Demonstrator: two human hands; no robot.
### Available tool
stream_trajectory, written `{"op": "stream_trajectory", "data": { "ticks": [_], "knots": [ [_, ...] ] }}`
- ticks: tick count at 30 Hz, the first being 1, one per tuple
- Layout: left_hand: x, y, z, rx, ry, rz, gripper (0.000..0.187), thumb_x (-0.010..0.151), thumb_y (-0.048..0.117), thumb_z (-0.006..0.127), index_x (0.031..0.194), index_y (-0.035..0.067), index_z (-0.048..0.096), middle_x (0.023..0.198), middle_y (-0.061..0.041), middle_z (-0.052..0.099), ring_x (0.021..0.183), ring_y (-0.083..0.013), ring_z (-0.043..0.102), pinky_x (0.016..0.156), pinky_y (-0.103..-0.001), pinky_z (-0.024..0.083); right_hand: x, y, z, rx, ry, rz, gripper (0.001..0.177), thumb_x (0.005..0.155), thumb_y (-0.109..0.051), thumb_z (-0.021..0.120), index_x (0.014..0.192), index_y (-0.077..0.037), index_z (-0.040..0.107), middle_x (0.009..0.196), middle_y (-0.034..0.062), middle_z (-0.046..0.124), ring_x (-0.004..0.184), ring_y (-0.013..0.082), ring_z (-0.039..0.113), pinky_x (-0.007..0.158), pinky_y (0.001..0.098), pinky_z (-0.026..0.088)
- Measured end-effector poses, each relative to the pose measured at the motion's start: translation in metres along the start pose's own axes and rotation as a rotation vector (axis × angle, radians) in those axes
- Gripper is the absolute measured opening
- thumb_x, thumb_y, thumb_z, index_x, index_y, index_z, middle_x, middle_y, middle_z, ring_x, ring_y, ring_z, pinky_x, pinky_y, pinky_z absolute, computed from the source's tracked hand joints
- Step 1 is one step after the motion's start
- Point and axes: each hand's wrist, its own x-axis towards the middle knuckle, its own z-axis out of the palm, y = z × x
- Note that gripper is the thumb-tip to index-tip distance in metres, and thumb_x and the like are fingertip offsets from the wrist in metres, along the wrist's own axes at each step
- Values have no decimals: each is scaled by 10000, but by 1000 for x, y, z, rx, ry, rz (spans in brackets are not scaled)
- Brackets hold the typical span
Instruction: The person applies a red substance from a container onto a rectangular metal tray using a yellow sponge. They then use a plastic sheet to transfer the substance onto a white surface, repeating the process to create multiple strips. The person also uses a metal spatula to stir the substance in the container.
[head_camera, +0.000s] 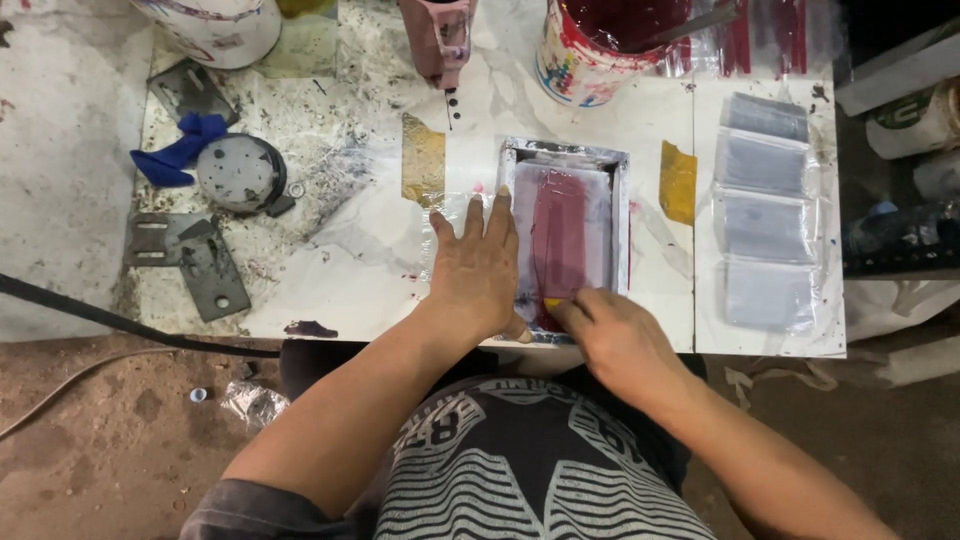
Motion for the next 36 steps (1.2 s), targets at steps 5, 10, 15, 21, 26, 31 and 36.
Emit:
{"op": "stream_trajectory", "data": {
  "ticks": [5,10,15,21,26,31,36],
  "knots": [
    [-2,1,-1,-9,9,-8,1316,609,665,914,1532,-63,322,1641,-273,235,1468,-472,286,1044,-797,257,-4,0,3,14,-4,8,236,1020,-243,447,1093,-171,659,882,-15,523,737,254,609,614,366,498],
    [-3,0,-4,-17,3,-15,1301,622,649,912,1534,-60,315,1647,-267,224,1474,-465,278,1049,-794,254,-4,13,8,236,-58,49,218,1012,-240,497,1101,-161,679,936,3,592,859,258,653,722,345,522],
    [-3,-1,-2,-60,-4,-10,1323,607,656,921,1539,-49,302,1654,-260,201,1482,-463,258,1065,-796,227,35,69,34,74,90,100,226,1019,-350,482,1109,-225,647,956,-15,555,851,239,659,716,355,540],
    [-3,-3,-2,-73,-13,3,1321,622,642,919,1537,-75,291,1648,-277,195,1481,-476,251,1057,-806,221,105,98,21,115,123,190,203,1053,-288,613,1093,-141,748,993,31,656,844,229,693,708,294,542],
    [-1,-3,-1,-76,-13,2,1324,624,649,916,1539,-75,291,1643,-281,206,1477,-480,260,1052,-805,226,116,101,32,53,135,135,144,991,-269,697,1044,-148,755,946,25,659,816,266,705,661,343,553],
    [-3,-2,-2,-67,-10,2,1308,639,654,905,1542,-67,291,1650,-276,199,1479,-474,257,1059,-799,227,73,60,7,55,139,49,202,1027,-263,558,1021,-150,726,920,54,616,783,297,665,665,395,546],
    [-3,-2,-1,-60,9,2,1316,622,651,914,1539,-66,301,1640,-278,223,1469,-478,281,1041,-809,246,4,18,15,88,35,-9,214,984,-232,469,1006,-146,664,903,32,559,773,300,632,657,387,530]
  ]
}}
